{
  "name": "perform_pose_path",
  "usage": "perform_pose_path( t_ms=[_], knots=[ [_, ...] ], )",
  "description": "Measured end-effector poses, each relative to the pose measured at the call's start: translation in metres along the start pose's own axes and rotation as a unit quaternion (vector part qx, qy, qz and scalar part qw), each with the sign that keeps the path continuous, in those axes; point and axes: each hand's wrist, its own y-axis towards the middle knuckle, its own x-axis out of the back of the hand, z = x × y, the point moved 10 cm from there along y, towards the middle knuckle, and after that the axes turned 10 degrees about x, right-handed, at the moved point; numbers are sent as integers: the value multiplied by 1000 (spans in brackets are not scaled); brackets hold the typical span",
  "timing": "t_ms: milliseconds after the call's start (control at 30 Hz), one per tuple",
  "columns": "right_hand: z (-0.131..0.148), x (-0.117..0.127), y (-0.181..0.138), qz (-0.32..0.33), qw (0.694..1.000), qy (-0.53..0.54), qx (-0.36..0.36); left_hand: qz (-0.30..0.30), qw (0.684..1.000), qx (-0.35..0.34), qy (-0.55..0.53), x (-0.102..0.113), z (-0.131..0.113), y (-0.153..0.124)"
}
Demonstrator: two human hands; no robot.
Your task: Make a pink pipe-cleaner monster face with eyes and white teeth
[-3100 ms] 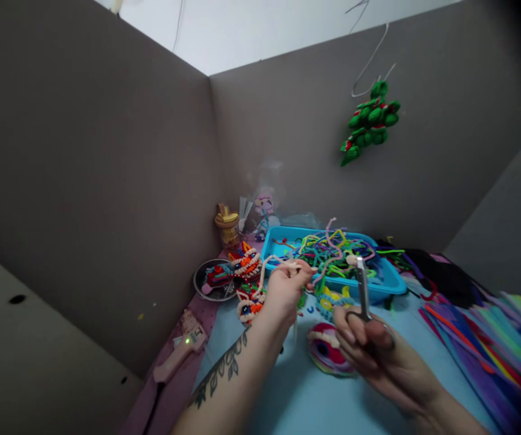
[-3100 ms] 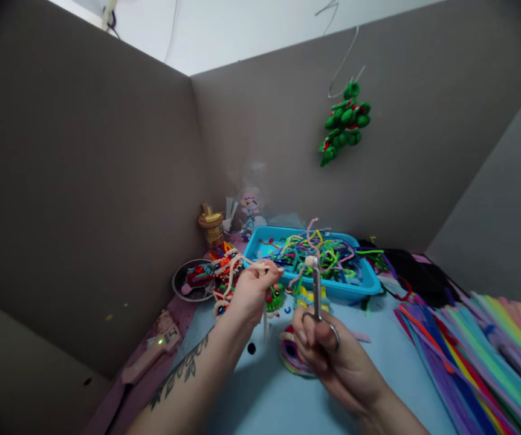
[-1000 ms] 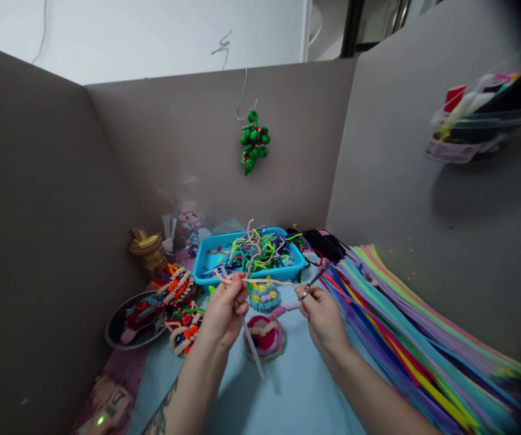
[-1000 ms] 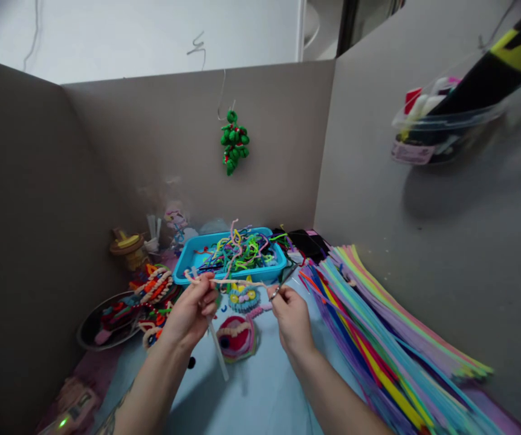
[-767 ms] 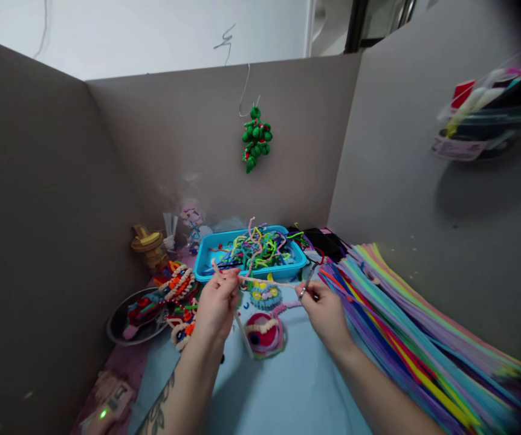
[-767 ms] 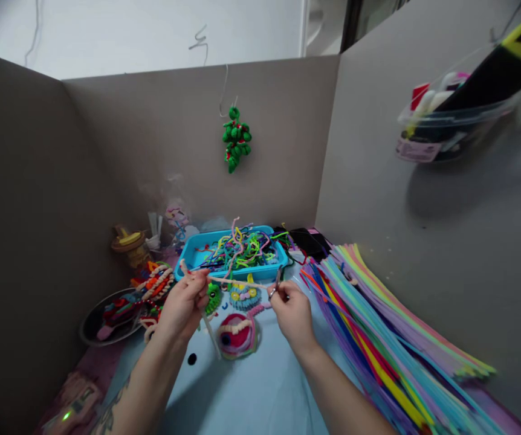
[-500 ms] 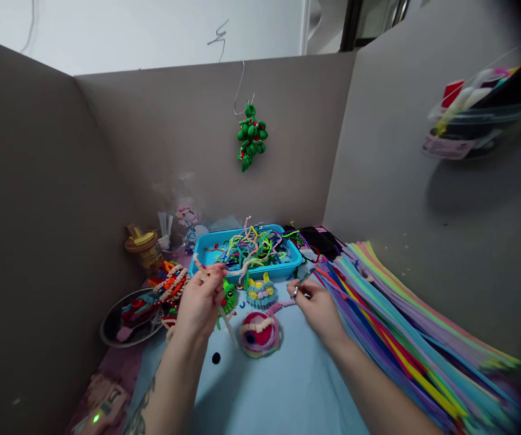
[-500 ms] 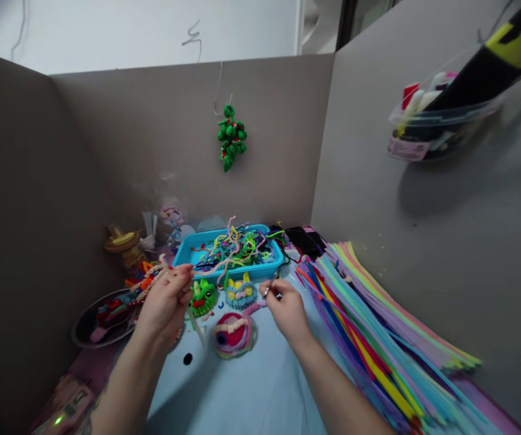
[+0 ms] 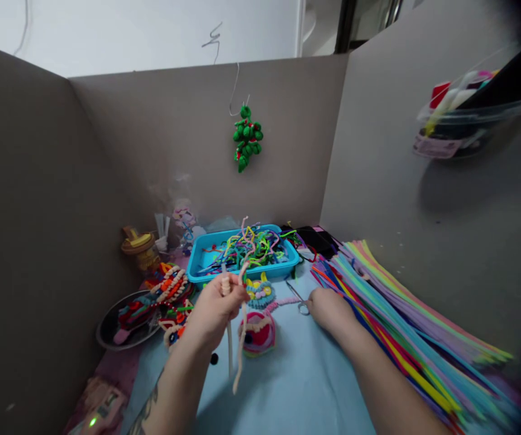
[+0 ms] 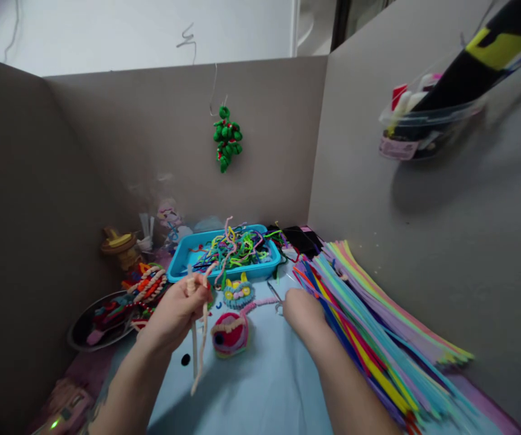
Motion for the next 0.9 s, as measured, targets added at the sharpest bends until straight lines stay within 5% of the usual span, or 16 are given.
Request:
perform_pose_path(
  t_ms=[100, 167, 267, 333, 533, 900],
  knots=[
    [38, 14, -10, -59, 990, 97, 89, 14, 998, 12, 62, -14, 8, 0],
    [70, 30, -24, -130, 923, 301, 199, 40, 996, 22, 81, -24, 13, -1],
    [98, 37, -43, -146, 797, 513, 284, 82, 992, 34, 92, -37, 21, -1],
    [107, 35, -49, -135, 763, 558, 297, 98, 990, 30, 99, -41, 25, -1],
    [104, 31, -47, -127, 777, 559, 260, 74, 986, 10, 147, -39, 27, 2],
    [102, 35, -46, -139, 805, 514, 263, 90, 992, 72, 57, -39, 39, 5]
  ],
)
